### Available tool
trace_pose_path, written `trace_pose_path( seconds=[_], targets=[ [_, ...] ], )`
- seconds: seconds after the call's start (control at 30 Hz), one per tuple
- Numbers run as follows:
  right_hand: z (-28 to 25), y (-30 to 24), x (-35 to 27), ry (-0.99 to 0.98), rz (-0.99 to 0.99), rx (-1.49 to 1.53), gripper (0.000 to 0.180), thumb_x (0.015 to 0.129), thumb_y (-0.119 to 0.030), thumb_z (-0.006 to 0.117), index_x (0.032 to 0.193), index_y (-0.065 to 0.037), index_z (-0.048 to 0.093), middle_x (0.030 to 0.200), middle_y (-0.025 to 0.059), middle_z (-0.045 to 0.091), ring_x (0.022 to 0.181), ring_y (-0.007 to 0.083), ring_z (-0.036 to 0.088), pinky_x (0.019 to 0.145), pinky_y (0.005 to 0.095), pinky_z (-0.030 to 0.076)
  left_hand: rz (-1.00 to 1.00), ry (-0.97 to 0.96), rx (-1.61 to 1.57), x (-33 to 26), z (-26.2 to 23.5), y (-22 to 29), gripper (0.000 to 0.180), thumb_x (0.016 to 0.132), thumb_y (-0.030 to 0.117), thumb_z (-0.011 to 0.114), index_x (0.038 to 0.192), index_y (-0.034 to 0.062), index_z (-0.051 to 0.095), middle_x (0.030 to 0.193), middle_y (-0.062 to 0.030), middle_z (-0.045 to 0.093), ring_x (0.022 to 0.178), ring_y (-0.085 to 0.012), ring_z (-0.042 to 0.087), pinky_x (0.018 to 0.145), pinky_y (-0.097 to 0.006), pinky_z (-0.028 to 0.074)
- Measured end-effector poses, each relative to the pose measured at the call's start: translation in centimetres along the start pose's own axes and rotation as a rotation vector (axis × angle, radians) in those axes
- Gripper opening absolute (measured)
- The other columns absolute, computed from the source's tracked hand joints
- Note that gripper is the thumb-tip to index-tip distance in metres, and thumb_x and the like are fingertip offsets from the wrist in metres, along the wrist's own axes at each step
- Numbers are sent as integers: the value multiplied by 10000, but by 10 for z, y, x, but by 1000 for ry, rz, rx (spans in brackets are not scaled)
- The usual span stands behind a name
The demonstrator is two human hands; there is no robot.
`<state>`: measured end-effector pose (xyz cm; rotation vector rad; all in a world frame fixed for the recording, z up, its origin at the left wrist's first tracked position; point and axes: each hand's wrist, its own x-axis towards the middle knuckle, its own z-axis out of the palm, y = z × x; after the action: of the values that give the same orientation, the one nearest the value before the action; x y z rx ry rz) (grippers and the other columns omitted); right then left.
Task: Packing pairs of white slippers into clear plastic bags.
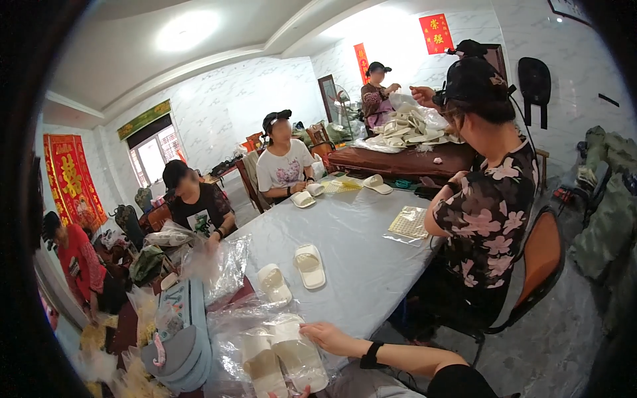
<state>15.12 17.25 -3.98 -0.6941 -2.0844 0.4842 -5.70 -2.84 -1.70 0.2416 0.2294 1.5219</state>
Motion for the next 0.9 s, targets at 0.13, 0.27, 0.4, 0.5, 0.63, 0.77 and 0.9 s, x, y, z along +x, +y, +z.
trace_pose_path(
  seconds=[0.13,0.27,0.4,0.5,0.63,0.77,0.9],
  targets=[
    [4,-1,3,19,207,194,418,968,-55,546,1386,-38,534,1314,189,609,1178,359,577,1006,416,463,8,48,114,-11,4,10,379,985,256,581,1300,44,575,1233,-151,676,1103,-353,636,1092,-715,359],
    [3,-1,-5,72,282,165,438,974,-55,524,1412,-39,514,1242,213,627,1136,370,588,980,419,470,-25,100,37,-21,13,11,370,980,268,598,1269,38,594,1213,-144,686,1073,-344,649,1098,-701,362],
    [5,-1,-8,85,269,130,438,967,-43,526,1405,-47,521,1204,212,633,1110,371,591,965,417,474,-28,157,95,-24,15,12,327,974,271,613,1195,30,632,1128,-148,714,1019,-337,667,1106,-697,352],
    [6,1,-11,109,231,104,435,957,-21,525,1391,-55,533,1170,205,638,1090,369,593,946,417,480,-35,194,64,-27,12,12,304,974,274,615,1149,29,649,1075,-150,725,992,-337,670,1116,-690,346],
    [8,-2,-12,116,237,63,403,966,-50,560,1369,-67,564,1170,184,644,1037,349,630,888,395,508,-22,300,-1,-29,25,11,275,980,252,606,1103,10,651,1025,-164,723,957,-345,664,1135,-681,331],
    [8,-3,-10,96,254,84,440,919,13,533,1353,-55,561,1158,195,644,1088,371,593,930,427,489,-57,357,-38,-27,28,11,252,997,177,559,1063,-58,625,981,-204,711,951,-364,652,1139,-702,302],
    [3,1,-10,130,207,63,443,909,28,548,1344,-52,570,1234,184,643,1132,356,594,958,409,494,-81,394,-45,-25,20,9,202,971,113,549,841,-16,634,824,-188,678,906,-349,652,1151,-702,282]
  ],
)
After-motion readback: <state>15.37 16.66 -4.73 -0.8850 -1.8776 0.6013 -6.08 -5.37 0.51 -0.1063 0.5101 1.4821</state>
